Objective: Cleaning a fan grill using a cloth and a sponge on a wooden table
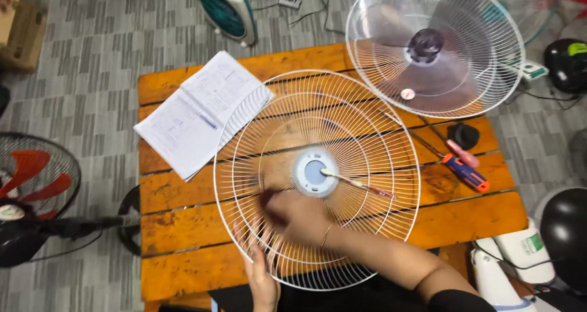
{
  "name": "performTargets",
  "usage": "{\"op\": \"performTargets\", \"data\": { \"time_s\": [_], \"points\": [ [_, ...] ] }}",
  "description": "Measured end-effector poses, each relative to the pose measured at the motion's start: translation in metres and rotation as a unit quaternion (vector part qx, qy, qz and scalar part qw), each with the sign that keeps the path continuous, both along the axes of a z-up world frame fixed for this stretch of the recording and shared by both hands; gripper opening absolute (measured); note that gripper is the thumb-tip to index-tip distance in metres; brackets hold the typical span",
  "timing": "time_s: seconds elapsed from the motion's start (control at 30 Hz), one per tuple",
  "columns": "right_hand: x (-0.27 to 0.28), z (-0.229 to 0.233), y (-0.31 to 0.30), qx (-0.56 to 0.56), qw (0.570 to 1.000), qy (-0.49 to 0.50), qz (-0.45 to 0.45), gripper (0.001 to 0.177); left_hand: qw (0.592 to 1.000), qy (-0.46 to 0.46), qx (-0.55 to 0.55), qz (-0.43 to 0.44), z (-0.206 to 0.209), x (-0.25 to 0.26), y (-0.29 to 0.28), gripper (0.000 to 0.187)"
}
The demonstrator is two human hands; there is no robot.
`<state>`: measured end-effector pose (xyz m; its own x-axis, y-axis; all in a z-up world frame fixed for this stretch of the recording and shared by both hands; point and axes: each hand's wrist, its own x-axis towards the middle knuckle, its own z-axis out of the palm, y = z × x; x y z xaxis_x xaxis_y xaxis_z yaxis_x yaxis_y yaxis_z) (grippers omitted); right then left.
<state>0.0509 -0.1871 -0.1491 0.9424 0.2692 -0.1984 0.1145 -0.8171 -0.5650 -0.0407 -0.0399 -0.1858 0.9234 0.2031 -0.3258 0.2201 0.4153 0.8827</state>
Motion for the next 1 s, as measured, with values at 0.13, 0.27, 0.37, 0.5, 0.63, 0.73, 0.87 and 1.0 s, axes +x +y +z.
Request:
{"op": "performTargets", "data": {
  "time_s": [0.13, 0.27, 0.37, 0.5, 0.63, 0.73, 0.87, 1.0],
  "points": [
    [-0.02, -0.005, 0.025, 0.203, 0.964, -0.11, 0.129, 0.038, 0.993, 0.104, 0.024, 0.054, -0.017, -0.001, 0.011, 0.068],
    [0.017, -0.008, -0.012, 0.152, 0.987, 0.028, 0.033, 0.039, 0.998, 0.023, -0.019, 0.052, 0.006, -0.001, 0.018, 0.07],
    [0.03, -0.011, -0.032, 0.002, 0.995, -0.065, -0.071, 0.038, 0.997, -0.012, -0.047, 0.052, 0.01, 0.0, 0.02, 0.072],
    [0.0, 0.01, -0.001, 0.045, 0.997, -0.07, -0.002, 0.018, 1.0, 0.028, 0.004, -0.009, 0.004, 0.004, 0.009, 0.073],
    [-0.025, 0.002, 0.033, 0.218, 0.96, -0.14, 0.109, 0.038, 0.987, 0.015, 0.159, 0.021, -0.018, -0.002, 0.025, 0.064],
    [0.008, 0.04, 0.007, 0.189, 0.979, 0.048, 0.066, 0.034, 0.999, -0.003, -0.012, 0.039, 0.031, 0.005, 0.019, 0.079],
    [0.034, -0.012, -0.03, 0.032, 0.996, -0.035, -0.071, 0.039, 0.998, -0.066, -0.002, 0.01, 0.019, 0.003, 0.037, 0.079],
    [0.013, 0.017, -0.003, -0.032, 0.999, 0.01, 0.015, 0.038, 0.984, 0.0, 0.161, -0.079, 0.023, 0.006, 0.027, 0.096]
  ]
}}
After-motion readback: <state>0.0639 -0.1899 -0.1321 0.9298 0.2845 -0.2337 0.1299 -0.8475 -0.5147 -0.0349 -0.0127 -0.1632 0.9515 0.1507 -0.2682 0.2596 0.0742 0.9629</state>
